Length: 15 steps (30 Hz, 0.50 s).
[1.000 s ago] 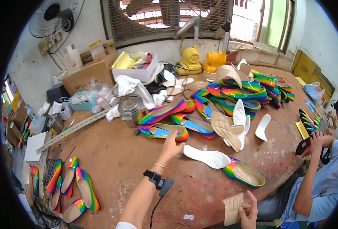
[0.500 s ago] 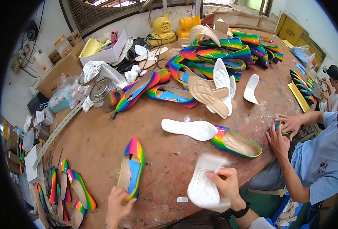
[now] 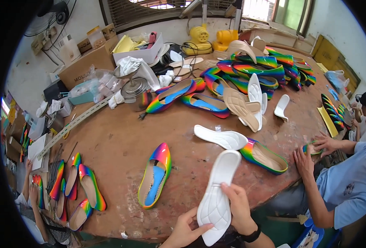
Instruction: Assembling shoe insoles and outers in a factory setting.
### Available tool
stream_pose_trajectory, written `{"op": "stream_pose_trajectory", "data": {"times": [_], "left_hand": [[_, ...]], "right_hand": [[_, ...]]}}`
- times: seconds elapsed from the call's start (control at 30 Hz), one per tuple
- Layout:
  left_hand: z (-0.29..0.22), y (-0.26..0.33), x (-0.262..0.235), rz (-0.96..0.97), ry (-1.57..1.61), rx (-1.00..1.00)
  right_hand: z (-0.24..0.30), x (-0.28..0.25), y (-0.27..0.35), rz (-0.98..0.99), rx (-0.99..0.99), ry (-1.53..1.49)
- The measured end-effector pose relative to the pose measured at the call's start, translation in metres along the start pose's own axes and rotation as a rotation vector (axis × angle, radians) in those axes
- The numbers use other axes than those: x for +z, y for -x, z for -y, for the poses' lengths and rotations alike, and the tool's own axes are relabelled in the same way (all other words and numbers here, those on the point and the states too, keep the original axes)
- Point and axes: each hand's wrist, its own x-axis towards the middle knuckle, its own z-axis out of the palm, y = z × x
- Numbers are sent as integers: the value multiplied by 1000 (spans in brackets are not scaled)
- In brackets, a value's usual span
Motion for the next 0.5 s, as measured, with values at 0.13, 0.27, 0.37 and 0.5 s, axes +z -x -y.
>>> {"op": "stream_pose_trajectory", "data": {"times": [0.13,0.27,0.37,0.5], "left_hand": [[12,11,0,-41,76,34],[22,16,-4,-98,168,53],[14,13,-17,-122,28,26],[13,2,-49,-514,-905,186]], "right_hand": [[-10,9,-13,55,266,-313],[-17,14,-18,107,257,-243],[-14,16,-29,50,164,40],[3,9,-97,180,-167,657]]}}
